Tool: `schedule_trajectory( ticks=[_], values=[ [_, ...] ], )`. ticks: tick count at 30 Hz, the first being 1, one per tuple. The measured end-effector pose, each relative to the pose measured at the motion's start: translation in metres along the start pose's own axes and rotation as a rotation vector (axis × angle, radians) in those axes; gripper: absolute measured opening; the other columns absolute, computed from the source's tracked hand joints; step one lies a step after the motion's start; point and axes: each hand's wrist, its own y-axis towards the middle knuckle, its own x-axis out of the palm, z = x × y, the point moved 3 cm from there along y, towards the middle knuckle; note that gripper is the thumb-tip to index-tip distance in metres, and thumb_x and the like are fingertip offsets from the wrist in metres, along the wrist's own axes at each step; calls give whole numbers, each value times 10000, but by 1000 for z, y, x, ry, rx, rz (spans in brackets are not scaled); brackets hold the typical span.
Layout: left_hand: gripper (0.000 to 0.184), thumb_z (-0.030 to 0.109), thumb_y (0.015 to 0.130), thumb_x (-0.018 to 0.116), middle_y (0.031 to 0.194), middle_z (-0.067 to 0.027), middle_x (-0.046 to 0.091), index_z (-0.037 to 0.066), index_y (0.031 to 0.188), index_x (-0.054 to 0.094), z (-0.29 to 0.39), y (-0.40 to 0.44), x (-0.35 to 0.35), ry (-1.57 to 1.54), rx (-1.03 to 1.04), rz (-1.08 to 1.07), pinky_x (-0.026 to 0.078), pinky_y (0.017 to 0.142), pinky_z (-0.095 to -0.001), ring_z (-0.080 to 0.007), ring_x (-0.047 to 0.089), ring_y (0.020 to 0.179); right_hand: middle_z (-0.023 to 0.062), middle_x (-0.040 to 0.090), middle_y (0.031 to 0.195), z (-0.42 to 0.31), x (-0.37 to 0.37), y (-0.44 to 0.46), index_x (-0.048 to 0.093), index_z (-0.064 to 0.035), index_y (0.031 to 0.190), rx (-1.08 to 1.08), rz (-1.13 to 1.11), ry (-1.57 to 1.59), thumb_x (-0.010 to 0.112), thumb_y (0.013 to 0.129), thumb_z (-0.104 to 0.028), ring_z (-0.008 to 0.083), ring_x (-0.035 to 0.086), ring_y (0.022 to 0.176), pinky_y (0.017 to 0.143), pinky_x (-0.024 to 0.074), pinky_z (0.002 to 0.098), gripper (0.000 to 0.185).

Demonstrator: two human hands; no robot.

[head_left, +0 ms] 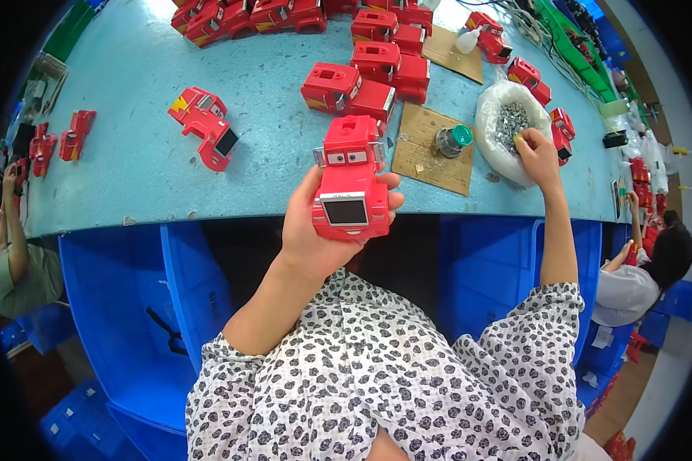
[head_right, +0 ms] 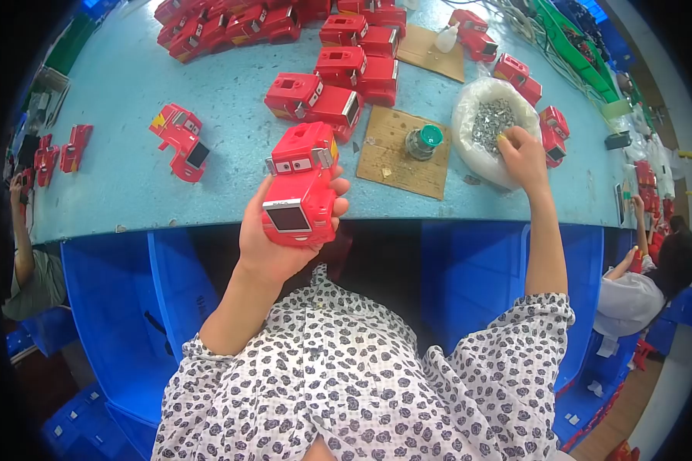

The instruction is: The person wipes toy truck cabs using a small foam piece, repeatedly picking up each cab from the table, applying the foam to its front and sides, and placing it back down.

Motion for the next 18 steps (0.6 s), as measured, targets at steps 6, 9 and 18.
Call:
schedule_trajectory(
  ticks=[6,9,18],
  values=[
    [553,398,1014,240,1152,-221,616,-10,1255,526,3,-1,-3,-37,-1,8,539,844,-439,-354,640,1013,21,581,683,-4,-3,-2,621,27,879,-12,-14,22,615,853,-116,73,507,635,575,409,255,145],
    [540,390,1011,246,1150,-222,616,0,1254,529,4,0,-3,-24,-1,43,540,846,-438,-355,640,1012,0,557,673,3,-1,0,619,18,873,9,-22,15,599,839,-88,57,481,624,556,383,245,113],
    [518,372,1009,250,1139,-218,618,10,1238,540,6,3,-4,-34,22,14,541,853,-434,-355,639,1009,-53,504,659,-3,-8,-1,621,9,842,124,-145,116,574,821,-43,26,423,581,514,320,217,74]
  ],
)
